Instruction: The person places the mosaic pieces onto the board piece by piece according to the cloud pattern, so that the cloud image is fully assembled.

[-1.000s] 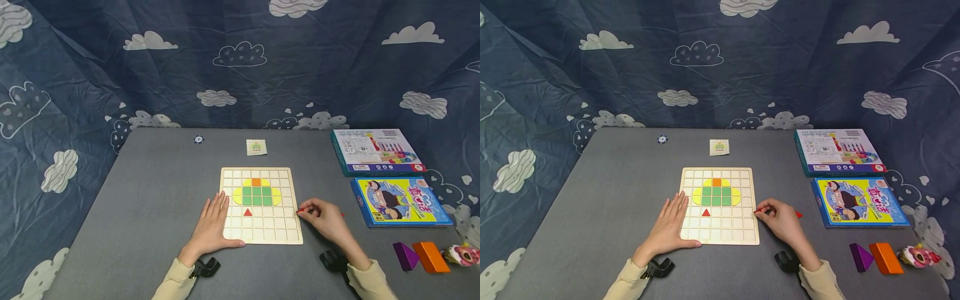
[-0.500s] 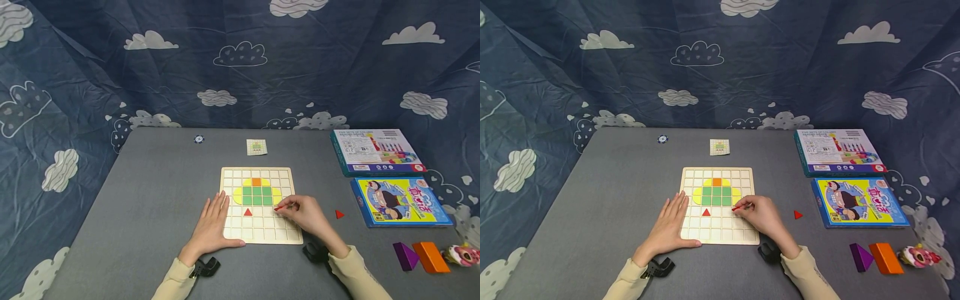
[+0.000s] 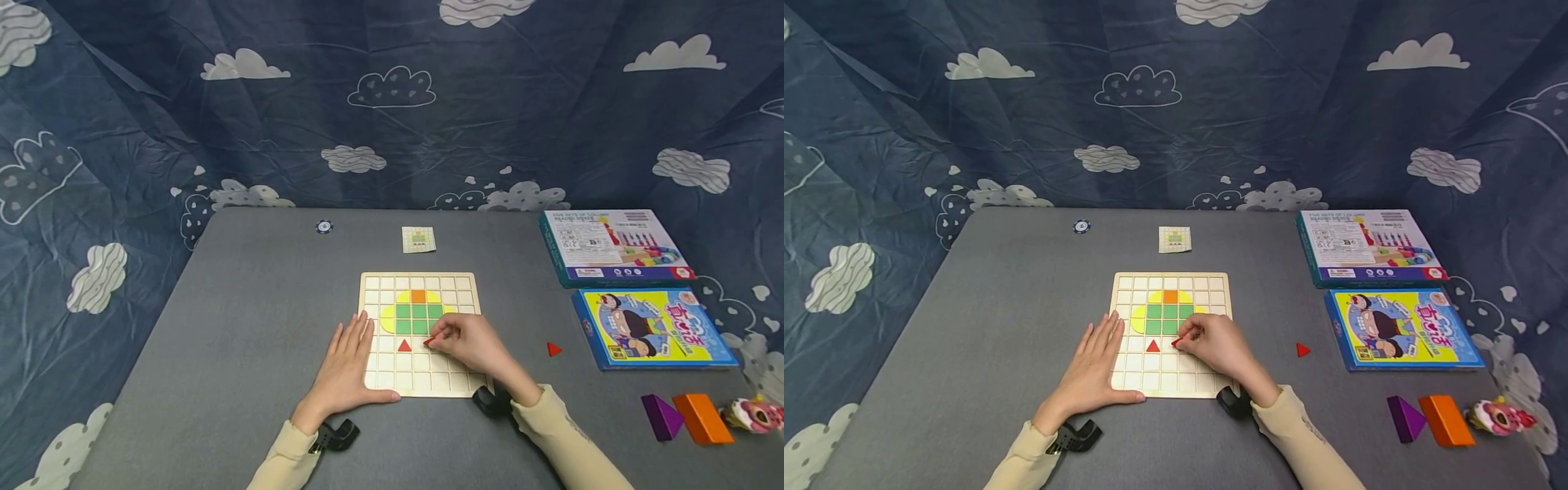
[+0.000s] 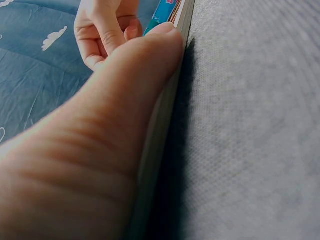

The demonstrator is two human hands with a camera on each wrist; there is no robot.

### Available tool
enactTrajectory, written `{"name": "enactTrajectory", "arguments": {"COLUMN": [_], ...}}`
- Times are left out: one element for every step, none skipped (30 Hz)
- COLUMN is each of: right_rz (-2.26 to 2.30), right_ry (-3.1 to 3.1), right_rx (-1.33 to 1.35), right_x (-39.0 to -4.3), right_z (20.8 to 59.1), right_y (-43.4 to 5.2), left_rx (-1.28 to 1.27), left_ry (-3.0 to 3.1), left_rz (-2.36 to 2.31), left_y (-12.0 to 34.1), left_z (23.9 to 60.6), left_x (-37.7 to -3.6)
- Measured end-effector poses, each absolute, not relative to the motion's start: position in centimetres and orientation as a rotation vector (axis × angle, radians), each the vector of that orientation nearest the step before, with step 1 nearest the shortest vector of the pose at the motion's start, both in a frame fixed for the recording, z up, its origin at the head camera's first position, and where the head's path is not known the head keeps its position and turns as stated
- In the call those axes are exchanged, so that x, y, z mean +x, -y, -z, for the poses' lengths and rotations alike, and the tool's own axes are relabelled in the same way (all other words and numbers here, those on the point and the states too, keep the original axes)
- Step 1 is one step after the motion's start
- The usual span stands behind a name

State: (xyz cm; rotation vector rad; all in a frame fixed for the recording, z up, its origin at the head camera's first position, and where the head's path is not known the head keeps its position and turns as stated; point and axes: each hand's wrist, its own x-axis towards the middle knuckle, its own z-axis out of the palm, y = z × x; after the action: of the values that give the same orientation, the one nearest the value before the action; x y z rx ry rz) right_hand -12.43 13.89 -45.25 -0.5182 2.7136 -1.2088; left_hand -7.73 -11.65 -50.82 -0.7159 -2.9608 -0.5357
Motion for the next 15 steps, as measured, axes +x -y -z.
{"name": "enactTrajectory", "arguments": {"right_rz": [1.203,1.198,1.189,1.181,1.171,1.161,1.152,1.144,1.135,1.13,1.126,1.122,1.115,1.106,1.096], "right_ry": [-2.709,-2.704,-2.702,-2.7,-2.7,-2.7,-2.698,-2.698,-2.701,-2.702,-2.705,-2.71,-2.714,-2.72,-2.724], "right_rx": [-0.523,-0.529,-0.534,-0.535,-0.539,-0.54,-0.541,-0.543,-0.546,-0.553,-0.565,-0.575,-0.588,-0.595,-0.598], "right_x": [-12.5,-12.5,-12.6,-12.6,-12.7,-12.7,-12.7,-12.7,-12.8,-12.8,-12.8,-12.8,-12.8,-12.8,-12.8], "right_z": [45.2,45.2,45.3,45.3,45.3,45.4,45.4,45.5,45.5,45.6,45.6,45.6,45.6,45.7,45.7], "right_y": [-13.7,-13.6,-13.4,-13.3,-13.2,-13.0,-12.9,-12.8,-12.7,-12.6,-12.6,-12.5,-12.5,-12.5,-12.4], "left_rx": [-0.714,-0.712,-0.711,-0.711,-0.711,-0.712,-0.714,-0.715,-0.716,-0.717,-0.717,-0.717,-0.718,-0.719,-0.719], "left_ry": [2.96,2.958,2.957,2.955,2.954,2.953,2.953,2.954,2.955,2.956,2.956,2.956,2.956,2.956,2.955], "left_rz": [0.538,0.541,0.544,0.546,0.545,0.544,0.545,0.544,0.543,0.543,0.542,0.543,0.543,0.544,0.543], "left_y": [11.7,11.7,11.7,11.7,11.7,11.7,11.7,11.7,11.7,11.6,11.6,11.6,11.6,11.6,11.6], "left_z": [50.8,50.8,50.8,50.8,50.8,50.8,50.8,50.8,50.8,50.8,50.8,50.8,50.8,50.8,50.8], "left_x": [-7.7,-7.7,-7.7,-7.7,-7.7,-7.7,-7.8,-7.8,-7.8,-7.8,-7.8,-7.8,-7.8,-7.7,-7.7]}}
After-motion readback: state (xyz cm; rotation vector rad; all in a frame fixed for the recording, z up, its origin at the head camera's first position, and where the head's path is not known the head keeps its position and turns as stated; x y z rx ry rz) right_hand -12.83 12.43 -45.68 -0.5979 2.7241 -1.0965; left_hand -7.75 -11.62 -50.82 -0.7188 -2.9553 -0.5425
